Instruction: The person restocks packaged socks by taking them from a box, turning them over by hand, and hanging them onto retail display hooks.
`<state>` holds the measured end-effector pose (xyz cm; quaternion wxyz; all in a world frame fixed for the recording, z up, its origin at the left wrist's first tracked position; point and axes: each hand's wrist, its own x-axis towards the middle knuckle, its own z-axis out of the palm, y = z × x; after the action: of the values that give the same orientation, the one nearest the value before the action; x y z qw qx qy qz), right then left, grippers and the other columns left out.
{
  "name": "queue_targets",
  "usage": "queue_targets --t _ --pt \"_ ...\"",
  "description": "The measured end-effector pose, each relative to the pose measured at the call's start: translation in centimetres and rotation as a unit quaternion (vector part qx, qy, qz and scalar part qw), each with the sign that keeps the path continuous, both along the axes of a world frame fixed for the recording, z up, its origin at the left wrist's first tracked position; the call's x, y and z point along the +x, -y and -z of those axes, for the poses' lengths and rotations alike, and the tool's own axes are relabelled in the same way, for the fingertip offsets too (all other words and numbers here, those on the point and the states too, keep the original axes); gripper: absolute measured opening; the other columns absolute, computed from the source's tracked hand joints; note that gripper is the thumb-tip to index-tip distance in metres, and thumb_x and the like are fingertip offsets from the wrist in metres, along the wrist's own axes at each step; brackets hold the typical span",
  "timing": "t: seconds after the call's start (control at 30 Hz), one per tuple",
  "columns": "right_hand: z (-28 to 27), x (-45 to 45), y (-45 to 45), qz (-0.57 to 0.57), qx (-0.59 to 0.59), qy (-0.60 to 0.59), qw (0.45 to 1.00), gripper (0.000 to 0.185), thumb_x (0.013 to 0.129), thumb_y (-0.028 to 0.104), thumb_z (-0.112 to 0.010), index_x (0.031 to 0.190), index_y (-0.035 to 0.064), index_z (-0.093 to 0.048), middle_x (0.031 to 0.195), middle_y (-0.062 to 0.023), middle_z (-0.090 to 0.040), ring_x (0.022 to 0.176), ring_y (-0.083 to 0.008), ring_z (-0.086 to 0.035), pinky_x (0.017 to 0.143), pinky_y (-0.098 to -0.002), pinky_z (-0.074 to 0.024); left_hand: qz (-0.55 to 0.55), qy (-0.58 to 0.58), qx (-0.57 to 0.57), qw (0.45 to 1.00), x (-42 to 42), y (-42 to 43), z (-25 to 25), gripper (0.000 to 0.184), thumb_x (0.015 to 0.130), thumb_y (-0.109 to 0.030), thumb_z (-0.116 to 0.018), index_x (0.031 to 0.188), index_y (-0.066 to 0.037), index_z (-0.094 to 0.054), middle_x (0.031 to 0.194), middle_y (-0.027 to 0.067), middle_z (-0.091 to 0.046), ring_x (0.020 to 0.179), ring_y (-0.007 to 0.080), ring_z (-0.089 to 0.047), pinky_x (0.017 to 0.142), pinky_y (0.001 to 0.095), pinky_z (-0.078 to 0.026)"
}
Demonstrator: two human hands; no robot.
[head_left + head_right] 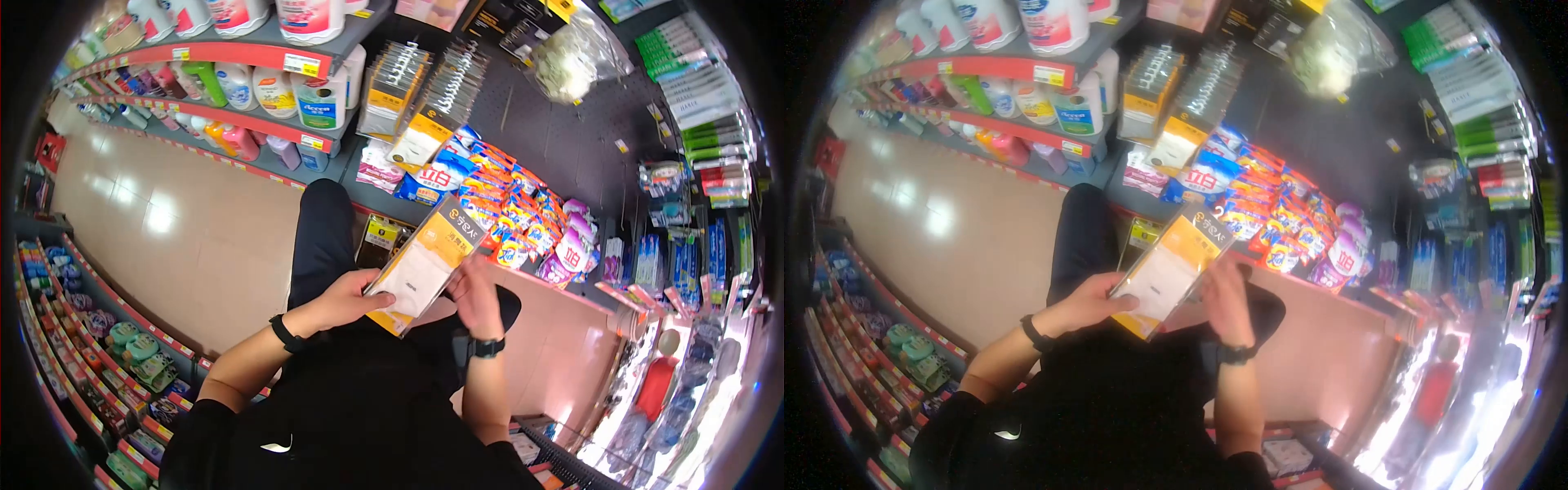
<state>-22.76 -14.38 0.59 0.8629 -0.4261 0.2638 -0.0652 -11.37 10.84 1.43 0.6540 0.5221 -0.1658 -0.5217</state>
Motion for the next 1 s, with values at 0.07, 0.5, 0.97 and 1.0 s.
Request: queue_targets --t 0.07,0.5,0.97,1.0 --pt "0.7 -0.3 -1.9 -0.028 -0.023 -0.053 0.998 0.029 0.106 0.013 -0.050 0.133 0.0032 -0.054 0.125 -0.0077 -0.067 0.110 -0.0161 -0.067 0.092 -0.0330 -0.0560 -0.013 -0.006 -0.008 1.000 -0.5 0.0 -0.1 0.030 0.097 -0.013 -0.069 0.123 0.001 -0.062 0.109 0.0026 -0.069 0.099 0.0074 -0.061 0.089 0.0267 -0.050" --pt "-1.8 1.4 -3.3 -0.032 -0.015 -0.064 0.997 0.027 0.105 0.011 -0.053 0.130 0.0031 -0.058 0.125 -0.0079 -0.068 0.110 -0.0161 -0.068 0.091 -0.0293 -0.0557 0.188 0.257 0.079 0.945 0.5 -0.3 -0.4 0.043 0.084 -0.036 -0.078 0.113 -0.005 -0.072 0.096 0.0143 -0.074 0.087 0.0209 -0.070 0.079 0.0316 -0.052" --pt "-3.1 4.0 -2.5 0.008 0.020 -0.035 0.999 0.033 0.104 0.013 -0.053 0.135 0.0014 -0.055 0.134 -0.0076 -0.061 0.125 -0.0175 -0.056 0.106 -0.0339 -0.0427 0.161 0.111 0.085 0.977 1.3 0.0 -0.7 0.034 0.085 -0.021 -0.076 0.111 0.000 -0.070 0.095 0.0103 -0.073 0.087 0.0163 -0.068 0.082 0.0302 -0.053" --pt "-3.1 4.3 -2.4 0.003 0.010 -0.046 0.999 0.033 0.104 0.012 -0.053 0.135 0.0015 -0.055 0.134 -0.0070 -0.061 0.124 -0.0173 -0.056 0.105 -0.0336 -0.0428 0.162 0.100 0.076 0.979 1.4 0.2 -0.7 0.037 0.086 -0.020 -0.076 0.116 0.000 -0.068 0.098 0.0107 -0.073 0.089 0.0162 -0.067 0.083 0.0301 -0.052"
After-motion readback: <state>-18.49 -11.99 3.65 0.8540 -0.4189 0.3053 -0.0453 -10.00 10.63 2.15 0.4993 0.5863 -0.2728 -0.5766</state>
